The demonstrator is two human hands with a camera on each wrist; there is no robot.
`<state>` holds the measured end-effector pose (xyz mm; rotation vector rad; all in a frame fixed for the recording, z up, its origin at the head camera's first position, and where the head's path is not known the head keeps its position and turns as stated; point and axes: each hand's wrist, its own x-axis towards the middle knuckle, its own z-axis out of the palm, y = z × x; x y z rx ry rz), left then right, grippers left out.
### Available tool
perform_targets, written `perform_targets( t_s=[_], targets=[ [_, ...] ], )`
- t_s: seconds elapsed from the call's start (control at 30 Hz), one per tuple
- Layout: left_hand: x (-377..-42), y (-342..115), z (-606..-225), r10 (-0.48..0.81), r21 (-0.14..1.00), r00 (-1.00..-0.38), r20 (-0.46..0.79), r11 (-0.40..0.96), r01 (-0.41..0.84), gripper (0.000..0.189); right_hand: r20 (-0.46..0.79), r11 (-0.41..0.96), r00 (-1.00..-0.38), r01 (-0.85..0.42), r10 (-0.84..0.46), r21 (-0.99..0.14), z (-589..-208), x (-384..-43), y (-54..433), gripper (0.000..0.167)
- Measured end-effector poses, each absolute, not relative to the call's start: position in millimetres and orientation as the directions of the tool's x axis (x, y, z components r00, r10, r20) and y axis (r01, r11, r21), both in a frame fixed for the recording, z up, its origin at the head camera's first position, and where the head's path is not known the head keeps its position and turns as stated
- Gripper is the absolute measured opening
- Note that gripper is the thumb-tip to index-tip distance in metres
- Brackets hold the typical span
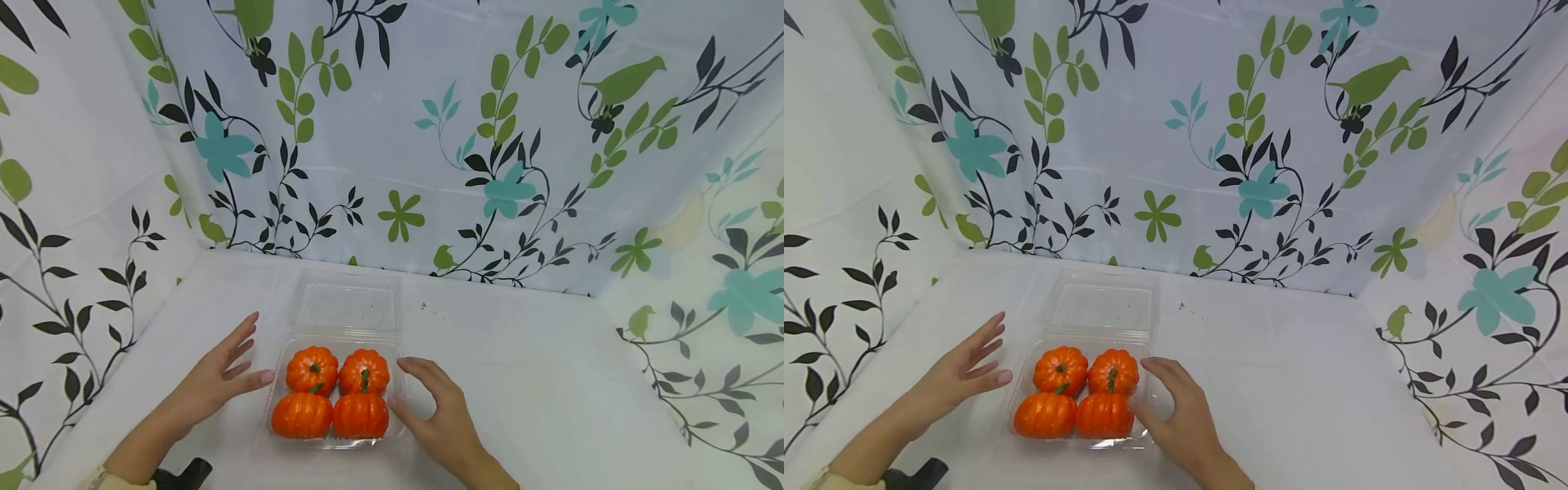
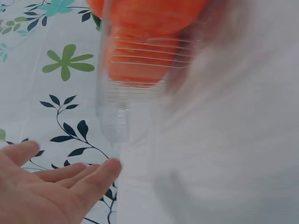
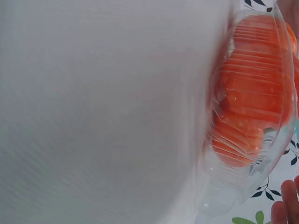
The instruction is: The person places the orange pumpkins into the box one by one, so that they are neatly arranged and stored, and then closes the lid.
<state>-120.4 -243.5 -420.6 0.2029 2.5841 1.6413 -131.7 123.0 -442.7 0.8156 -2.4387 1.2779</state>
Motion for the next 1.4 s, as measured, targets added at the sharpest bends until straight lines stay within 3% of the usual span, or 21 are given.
perform_targets(
  t_s=[0.17,0.27,0.37,0.43,0.57,0.7,0.87,1.03,1.17,1.4],
  targets=[
    [-130,-242,-408,0.088,0.906,-0.973,0.213,0.355,0.23,0.093,0.507,0.433,-0.794,-0.607,-0.335,-0.666,-431,-139,122,0.059],
    [-135,-240,-403,0.042,0.916,-0.925,0.377,0.134,0.379,0.076,0.532,0.421,-0.782,-0.623,-0.324,-0.659,-422,-146,120,0.061],
    [-140,-237,-397,0.024,0.829,-0.836,0.548,-0.149,0.539,0.062,0.55,0.387,-0.778,-0.628,-0.304,-0.675,-411,-156,119,0.061],
    [-144,-235,-389,0.034,0.756,-0.783,0.62,-0.293,0.586,0.062,0.554,0.329,-0.782,-0.623,-0.284,-0.71,-403,-163,118,0.06],
    [-152,-234,-377,0.067,0.696,-0.741,0.668,-0.409,0.59,0.064,0.582,0.145,-0.777,-0.622,-0.239,-0.77,-387,-179,116,0.057],
    [-160,-236,-370,0.034,0.717,-0.783,0.621,-0.428,0.55,0.066,0.576,-0.047,-0.794,-0.579,-0.196,-0.814,-373,-197,113,0.051],
    [-174,-244,-371,0.031,0.74,-0.864,0.502,-0.532,0.411,0.069,0.439,-0.251,-0.884,-0.395,-0.157,-0.884,-360,-215,110,0.052],
    [-193,-255,-385,0.075,0.581,-0.926,0.37,-0.796,0.168,0.075,0.261,-0.426,-0.946,-0.158,-0.195,-0.891,-359,-229,110,0.056],
    [-204,-262,-399,0.123,0.4,-0.955,0.27,-0.917,-0.005,0.082,0.139,-0.584,-0.958,0.035,-0.25,-0.811,-369,-243,111,0.062],
    [-218,-269,-423,0.161,0.287,-0.984,0.077,-0.949,-0.133,0.093,-0.052,-0.772,-0.943,0.3,-0.329,-0.561,-396,-263,117,0.088]
  ],
)
